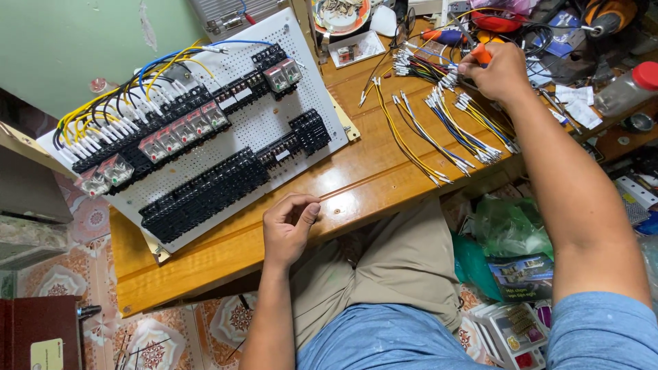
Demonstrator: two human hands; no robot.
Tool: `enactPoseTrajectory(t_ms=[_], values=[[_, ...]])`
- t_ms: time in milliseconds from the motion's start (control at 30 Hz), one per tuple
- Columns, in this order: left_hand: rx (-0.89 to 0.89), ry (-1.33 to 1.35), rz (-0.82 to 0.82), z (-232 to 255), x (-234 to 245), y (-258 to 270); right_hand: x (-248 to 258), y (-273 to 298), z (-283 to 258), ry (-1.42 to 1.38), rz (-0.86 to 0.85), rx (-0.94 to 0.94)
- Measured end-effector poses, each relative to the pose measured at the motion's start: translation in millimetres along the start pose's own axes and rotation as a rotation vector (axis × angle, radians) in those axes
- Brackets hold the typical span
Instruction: Connecting wires to terminal blocks on an electrical control panel using a screwdriver
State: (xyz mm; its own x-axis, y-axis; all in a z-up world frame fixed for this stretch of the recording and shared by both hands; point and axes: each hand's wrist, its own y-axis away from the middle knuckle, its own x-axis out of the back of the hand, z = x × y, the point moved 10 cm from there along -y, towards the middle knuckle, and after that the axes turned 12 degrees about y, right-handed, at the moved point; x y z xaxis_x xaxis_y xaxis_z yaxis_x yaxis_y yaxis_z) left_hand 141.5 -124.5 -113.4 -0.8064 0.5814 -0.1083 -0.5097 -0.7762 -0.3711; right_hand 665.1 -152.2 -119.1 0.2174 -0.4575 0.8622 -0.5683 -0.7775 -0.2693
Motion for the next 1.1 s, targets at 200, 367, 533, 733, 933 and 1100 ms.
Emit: enactPoseTrajectory(t_ms=[200, 367, 533, 733, 933, 1100], values=[[0.011, 0.024, 0.004, -4.2, 1.0, 1.0, 3.8, 3.6, -3.4, 0.103, -0.084, -0.067], [-0.016, -0.029, 0.004, -4.0, 1.9, 0.4, 4.3, 2.5, -6.5, 0.131, -0.078, -0.051], [0.005, 0.044, -0.008, -0.9, -1.4, 0.1, 13.8, 11.3, -16.2, 0.052, -0.077, -0.091], [-0.023, 0.011, 0.006, 2.4, 0.0, 0.6, 46.8, 21.6, -33.3, -0.01, 0.007, -0.019], [0.001, 0.068, 0.014, 3.7, 0.5, 4.1, 90.3, 50.1, -84.6, -0.005, -0.005, 0.072], [0.013, 0.057, 0.035, -0.3, 1.9, 7.3, 83.7, 44.1, -67.5, 0.317, -0.134, -0.01]])
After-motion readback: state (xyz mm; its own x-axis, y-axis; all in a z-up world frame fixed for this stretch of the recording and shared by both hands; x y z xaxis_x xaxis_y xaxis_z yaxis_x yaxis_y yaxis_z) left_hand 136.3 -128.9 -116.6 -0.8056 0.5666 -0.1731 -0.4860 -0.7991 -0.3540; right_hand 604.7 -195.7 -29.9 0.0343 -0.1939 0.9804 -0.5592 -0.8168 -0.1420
